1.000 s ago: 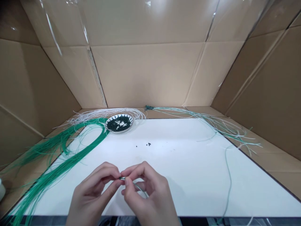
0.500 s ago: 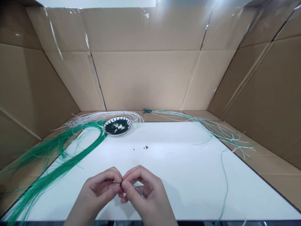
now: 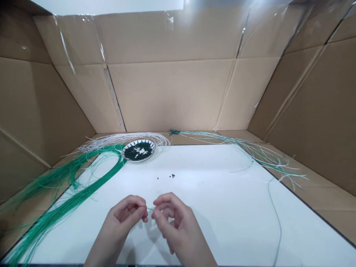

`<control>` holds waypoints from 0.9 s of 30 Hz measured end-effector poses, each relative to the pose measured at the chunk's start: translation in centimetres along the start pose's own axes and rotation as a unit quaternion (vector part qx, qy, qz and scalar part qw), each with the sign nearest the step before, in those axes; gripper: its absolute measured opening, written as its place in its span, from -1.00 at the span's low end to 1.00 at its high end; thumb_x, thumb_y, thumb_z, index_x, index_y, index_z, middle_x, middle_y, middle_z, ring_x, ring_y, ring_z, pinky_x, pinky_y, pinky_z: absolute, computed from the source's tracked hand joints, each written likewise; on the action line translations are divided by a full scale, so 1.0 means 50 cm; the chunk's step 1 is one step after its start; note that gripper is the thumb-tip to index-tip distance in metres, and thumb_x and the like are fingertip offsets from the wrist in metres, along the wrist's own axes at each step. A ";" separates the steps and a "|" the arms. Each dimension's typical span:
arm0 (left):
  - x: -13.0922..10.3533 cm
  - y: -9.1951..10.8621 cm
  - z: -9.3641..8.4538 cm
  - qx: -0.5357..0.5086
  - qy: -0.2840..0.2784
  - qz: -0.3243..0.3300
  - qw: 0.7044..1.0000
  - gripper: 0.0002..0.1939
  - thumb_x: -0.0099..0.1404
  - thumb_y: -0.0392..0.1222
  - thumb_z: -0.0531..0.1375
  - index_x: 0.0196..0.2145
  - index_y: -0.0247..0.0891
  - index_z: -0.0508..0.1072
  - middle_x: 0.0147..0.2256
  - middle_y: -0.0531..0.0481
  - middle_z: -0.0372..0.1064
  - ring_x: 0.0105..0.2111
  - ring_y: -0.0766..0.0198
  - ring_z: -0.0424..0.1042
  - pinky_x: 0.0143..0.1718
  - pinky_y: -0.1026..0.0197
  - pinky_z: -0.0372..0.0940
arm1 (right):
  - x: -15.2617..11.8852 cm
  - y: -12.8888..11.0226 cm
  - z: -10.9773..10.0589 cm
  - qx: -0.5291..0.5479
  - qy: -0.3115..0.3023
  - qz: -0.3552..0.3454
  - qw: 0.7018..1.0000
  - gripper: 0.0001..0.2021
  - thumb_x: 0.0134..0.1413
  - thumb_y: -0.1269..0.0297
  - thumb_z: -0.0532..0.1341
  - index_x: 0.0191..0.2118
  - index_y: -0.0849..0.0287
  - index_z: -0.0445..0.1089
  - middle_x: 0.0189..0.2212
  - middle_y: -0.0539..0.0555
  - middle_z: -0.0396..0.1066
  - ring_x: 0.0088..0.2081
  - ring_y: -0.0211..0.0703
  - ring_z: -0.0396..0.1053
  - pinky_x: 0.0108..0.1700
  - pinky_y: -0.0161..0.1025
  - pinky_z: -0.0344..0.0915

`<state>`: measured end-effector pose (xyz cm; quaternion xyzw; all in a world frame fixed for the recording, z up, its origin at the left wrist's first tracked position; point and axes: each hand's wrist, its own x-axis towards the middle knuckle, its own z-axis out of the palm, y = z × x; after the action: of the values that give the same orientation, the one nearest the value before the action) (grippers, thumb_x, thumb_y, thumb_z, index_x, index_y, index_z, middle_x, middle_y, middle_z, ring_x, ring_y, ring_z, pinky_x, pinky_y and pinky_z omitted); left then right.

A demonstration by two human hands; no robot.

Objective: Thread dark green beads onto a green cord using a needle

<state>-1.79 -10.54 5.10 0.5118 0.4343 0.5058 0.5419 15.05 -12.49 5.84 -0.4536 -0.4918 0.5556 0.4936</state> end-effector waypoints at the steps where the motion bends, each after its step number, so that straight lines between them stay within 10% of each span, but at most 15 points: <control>1: 0.004 -0.001 -0.002 0.045 -0.011 -0.001 0.999 -0.85 0.21 -0.09 0.36 -0.40 -0.22 0.57 -0.47 0.07 0.52 -0.44 0.27 0.54 -0.33 0.28 0.41 | 0.004 0.001 -0.007 -0.040 -0.001 -0.007 0.999 -0.70 0.17 -0.01 0.33 -0.29 0.15 0.48 -0.46 -0.02 0.40 -0.49 -0.27 0.23 -0.54 -0.39 0.20; 6: 0.082 0.023 -0.036 0.215 -0.031 0.009 0.976 -0.90 0.22 -0.17 0.32 -0.38 -0.25 0.59 -0.42 -0.01 0.58 -0.38 0.15 0.58 -0.32 0.19 0.45 | 0.031 0.014 -0.059 -0.119 0.048 -0.039 0.991 -0.77 0.21 0.07 0.27 -0.35 0.12 0.48 -0.43 -0.01 0.37 -0.38 -0.17 0.25 -0.36 -0.29 0.19; 16: 0.426 0.065 -0.101 0.551 0.009 0.017 0.834 -0.69 0.44 -0.13 0.24 0.10 -0.22 0.46 0.11 -0.15 0.44 -0.02 0.03 0.51 -0.04 -0.09 0.47 | 0.038 0.063 -0.135 -0.079 0.151 -0.019 0.985 -0.64 0.09 -0.11 0.32 -0.33 0.13 0.48 -0.42 0.04 0.41 -0.45 -0.18 0.26 -0.58 -0.33 -0.05; 27: 0.536 0.046 -0.085 0.668 -0.072 -0.060 0.738 -0.68 0.43 -0.13 0.26 0.10 -0.22 0.46 0.10 -0.15 0.44 -0.03 0.02 0.52 -0.06 -0.07 0.48 | 0.036 0.085 -0.145 -0.078 0.161 -0.021 0.984 -0.71 0.16 -0.04 0.30 -0.36 0.08 0.49 -0.45 -0.01 0.36 -0.39 -0.12 0.25 -0.40 -0.28 0.12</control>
<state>-3.27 16.46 8.22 0.7501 0.6502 0.0135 0.1201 21.61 -10.09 0.82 -0.5640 -0.4567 0.4248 0.5412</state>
